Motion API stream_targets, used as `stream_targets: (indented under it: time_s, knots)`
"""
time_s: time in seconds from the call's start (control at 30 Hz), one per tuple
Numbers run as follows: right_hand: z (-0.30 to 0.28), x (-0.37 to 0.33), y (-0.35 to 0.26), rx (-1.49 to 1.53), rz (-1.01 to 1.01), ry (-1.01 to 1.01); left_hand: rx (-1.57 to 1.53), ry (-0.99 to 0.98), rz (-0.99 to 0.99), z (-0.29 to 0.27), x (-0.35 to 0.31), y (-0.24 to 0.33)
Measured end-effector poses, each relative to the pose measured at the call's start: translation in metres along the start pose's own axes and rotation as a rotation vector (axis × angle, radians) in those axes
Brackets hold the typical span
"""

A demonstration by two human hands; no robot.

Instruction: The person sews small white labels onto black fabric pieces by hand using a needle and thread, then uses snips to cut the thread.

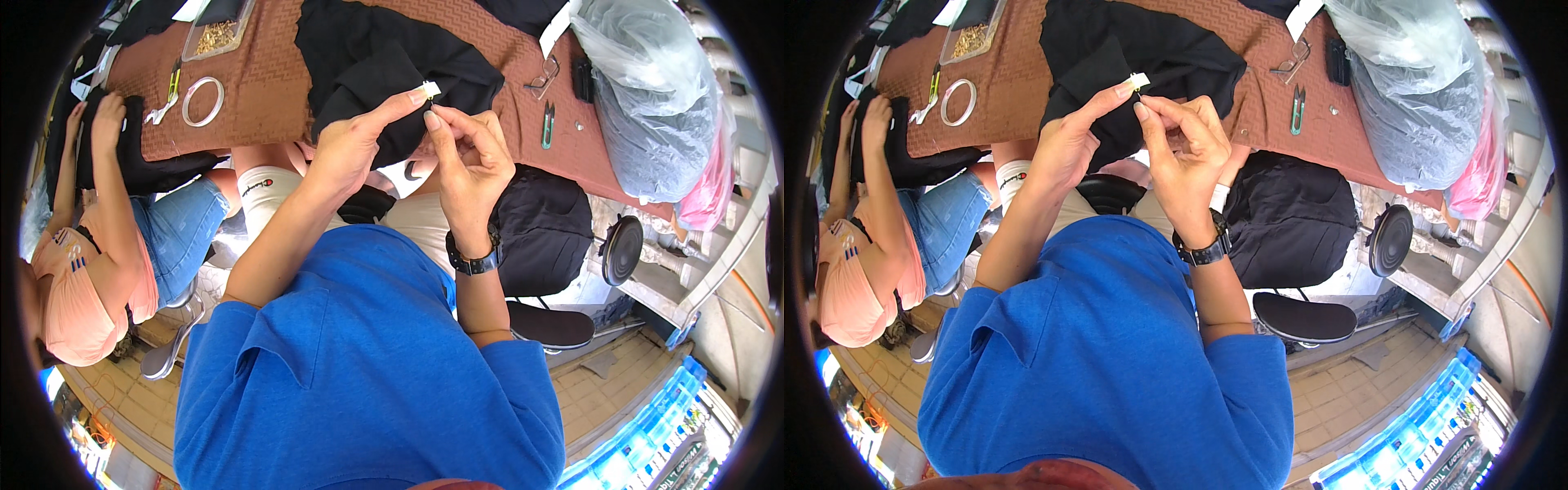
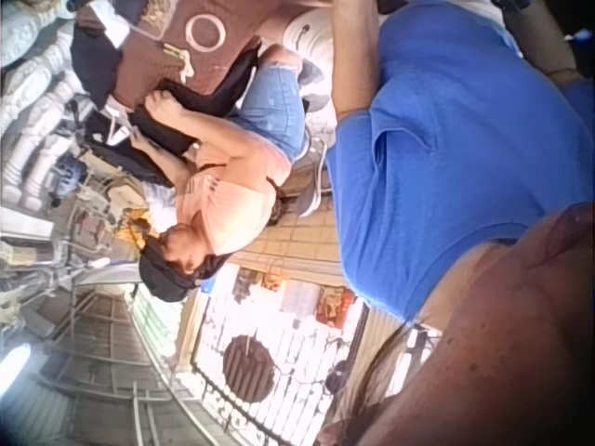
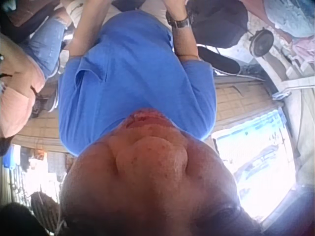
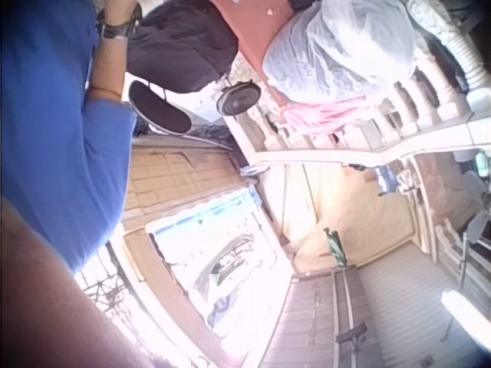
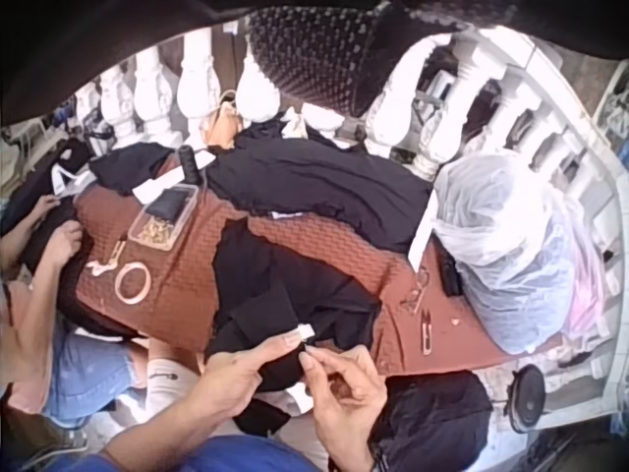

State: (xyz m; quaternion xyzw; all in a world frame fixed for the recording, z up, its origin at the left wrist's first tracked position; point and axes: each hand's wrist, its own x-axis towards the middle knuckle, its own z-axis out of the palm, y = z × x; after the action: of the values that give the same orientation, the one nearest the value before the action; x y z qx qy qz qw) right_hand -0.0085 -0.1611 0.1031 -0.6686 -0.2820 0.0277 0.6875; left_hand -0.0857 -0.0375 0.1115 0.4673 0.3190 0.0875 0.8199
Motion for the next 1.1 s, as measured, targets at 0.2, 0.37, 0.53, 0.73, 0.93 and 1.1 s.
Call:
stream_targets:
  time_s: [0.2,0.37,0.53,0.73,0.93,1.1]
  knots:
    - [0.0,0.0018,-0.0033,-0.071,-0.027,-0.013,-0.011,0.008,-0.001,-0.0001,-0.0017,0.0012]
    - [0.0024,0.0014,-0.0011,-0.049,-0.015,-0.012,-0.111,0.016,0.019,0.003,-0.0032,0.0021]
    - [0.0034,0.002,-0.0014,-0.045,-0.009,-0.017,-0.06,0.01,-0.027,-0.0002,-0.0034,0.004]
    - [0.0053,0.0021,0.0001,-0.002,0.016,-0.012,0.015,0.054,-0.032,-0.0018,0.0006,-0.0002]
    - [0.0068,0.0014,0.0035,0.078,0.061,-0.015,0.032,0.062,-0.043,-0.0007,0.0001,0.0003]
    - [0.0052,0.0026,0.0018,0.032,0.037,-0.023,0.028,0.075,-0.065,0.0005,0.0007,0.0008]
